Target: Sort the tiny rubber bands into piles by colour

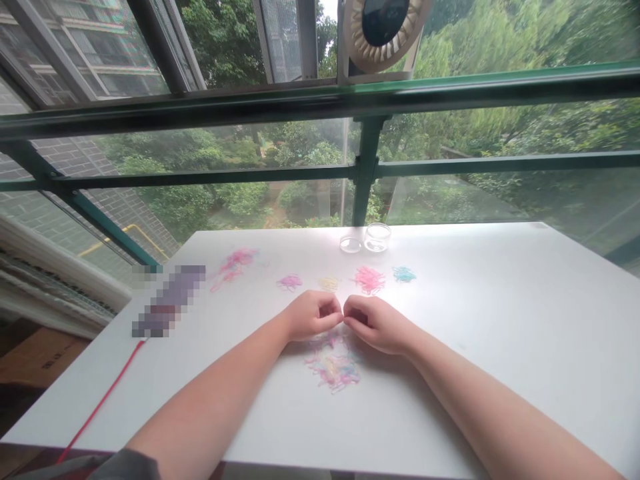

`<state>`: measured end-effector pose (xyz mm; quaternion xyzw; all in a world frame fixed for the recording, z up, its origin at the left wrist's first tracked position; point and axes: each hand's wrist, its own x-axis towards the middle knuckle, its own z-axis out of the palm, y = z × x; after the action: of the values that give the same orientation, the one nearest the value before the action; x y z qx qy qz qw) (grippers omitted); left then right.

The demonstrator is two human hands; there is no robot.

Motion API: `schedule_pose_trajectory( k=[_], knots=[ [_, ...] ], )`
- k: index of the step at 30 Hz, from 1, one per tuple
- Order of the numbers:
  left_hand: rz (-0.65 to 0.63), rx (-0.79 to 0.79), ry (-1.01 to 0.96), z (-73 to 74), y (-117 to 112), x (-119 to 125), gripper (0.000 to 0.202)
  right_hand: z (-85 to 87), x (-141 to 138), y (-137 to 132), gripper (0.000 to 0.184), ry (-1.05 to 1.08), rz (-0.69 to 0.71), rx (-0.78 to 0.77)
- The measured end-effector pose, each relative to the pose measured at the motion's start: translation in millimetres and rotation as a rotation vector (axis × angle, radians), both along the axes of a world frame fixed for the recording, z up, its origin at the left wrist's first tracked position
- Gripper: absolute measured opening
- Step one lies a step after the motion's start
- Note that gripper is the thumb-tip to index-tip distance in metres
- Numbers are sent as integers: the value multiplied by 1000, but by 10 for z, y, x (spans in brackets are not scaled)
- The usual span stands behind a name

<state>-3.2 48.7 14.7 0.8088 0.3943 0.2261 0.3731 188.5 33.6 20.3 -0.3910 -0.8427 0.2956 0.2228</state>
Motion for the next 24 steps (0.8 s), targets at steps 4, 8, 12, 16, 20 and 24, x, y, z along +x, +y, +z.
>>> schedule_pose_trajectory(
  k=[4, 8, 12, 16, 20, 24],
  knots=[
    [-9, 6, 0, 5, 1, 2, 14, -4, -2, 2, 4, 7, -1, -10],
    [-8, 8, 7, 8, 1, 1, 14, -1, -2, 4, 4, 16, -1, -22],
    [-24, -6, -5, 6, 0, -5, 17, 9, 2, -1, 5, 20, 3, -20],
    [-50, -30, -25, -7, 3, -9, 20, 5, 7, -1, 5, 19, 4, -19],
    [-53, -36, -29, -14, 5, -6, 20, -8, 10, 11, 5, 21, 0, -27],
    [-40, -29, -14, -8, -1, -4, 19, -10, 10, 18, 4, 19, -6, -32]
  ],
)
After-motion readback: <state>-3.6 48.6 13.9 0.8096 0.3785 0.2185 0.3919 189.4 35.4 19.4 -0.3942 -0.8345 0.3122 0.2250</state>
